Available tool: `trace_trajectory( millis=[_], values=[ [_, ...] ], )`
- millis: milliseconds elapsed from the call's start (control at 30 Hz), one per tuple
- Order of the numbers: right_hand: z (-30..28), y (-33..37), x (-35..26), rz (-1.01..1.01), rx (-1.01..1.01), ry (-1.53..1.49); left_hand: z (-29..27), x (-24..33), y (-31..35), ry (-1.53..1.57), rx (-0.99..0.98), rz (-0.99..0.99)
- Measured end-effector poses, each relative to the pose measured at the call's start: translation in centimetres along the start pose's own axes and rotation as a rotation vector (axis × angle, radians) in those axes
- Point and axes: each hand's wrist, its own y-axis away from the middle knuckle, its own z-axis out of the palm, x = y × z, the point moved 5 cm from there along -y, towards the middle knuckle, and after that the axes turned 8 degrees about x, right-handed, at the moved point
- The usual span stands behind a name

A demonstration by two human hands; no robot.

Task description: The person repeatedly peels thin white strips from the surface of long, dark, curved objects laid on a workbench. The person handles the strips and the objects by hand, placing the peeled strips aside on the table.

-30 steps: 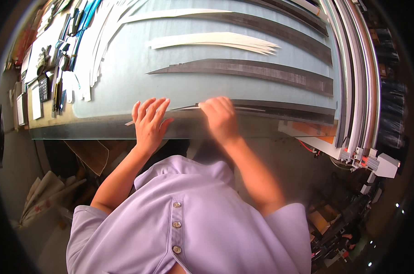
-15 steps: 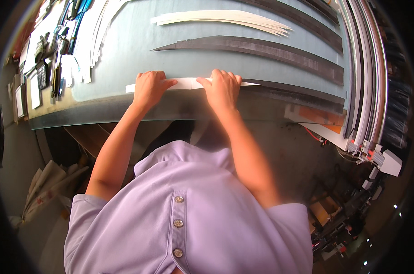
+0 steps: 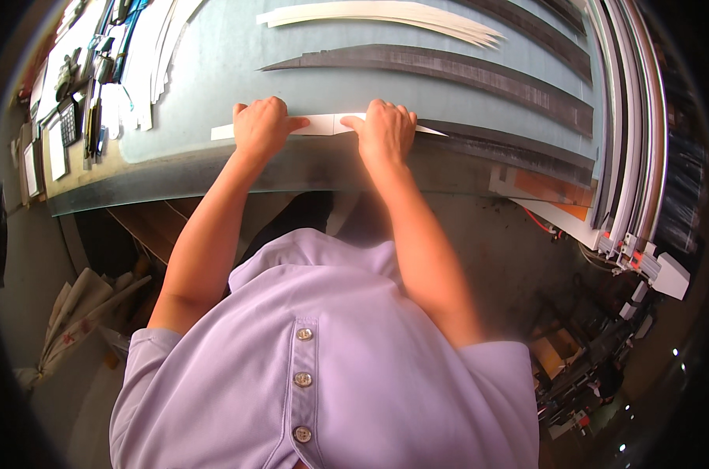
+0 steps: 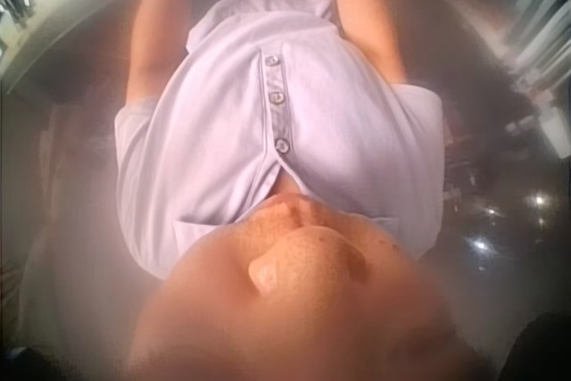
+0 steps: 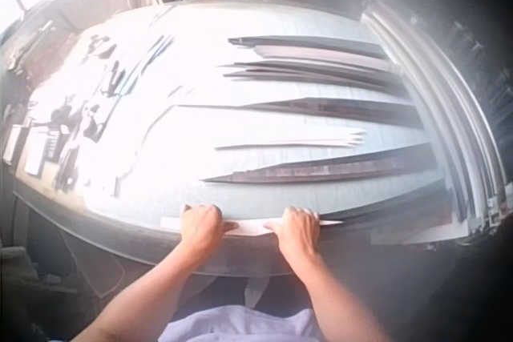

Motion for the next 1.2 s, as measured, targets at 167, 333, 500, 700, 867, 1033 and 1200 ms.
trace_trajectory(
  millis=[167, 333, 500, 700, 867, 1033, 1200],
  values=[
    [0.24, 0.01, 0.01, 0.013, 0.007, 0.001, 0.04, 0.20, 0.09, -0.009, 0.034, 0.000],
    [0.28, 0.25, 0.07, -0.015, 0.035, -0.009, 0.22, -0.02, 0.10, -0.006, 0.034, -0.004],
    [0.42, 0.30, 0.18, -0.022, 0.054, -0.019, 0.39, -0.12, 0.03, -0.012, 0.013, -0.012],
    [0.50, 0.31, 0.17, -0.031, 0.067, -0.026, 0.53, -0.26, 0.07, -0.003, 0.031, -0.005],
    [0.55, 0.31, 0.17, -0.036, 0.067, -0.024, 0.42, -0.19, 0.09, -0.004, 0.015, -0.016],
    [0.77, 0.35, 0.12, -0.047, 0.093, 0.003, 0.14, -0.01, 0.19, -0.001, 0.023, -0.008],
    [0.92, 0.22, 0.04, -0.034, 0.072, 0.019, 0.24, -0.09, 0.24, 0.020, 0.050, -0.002]
  ],
)
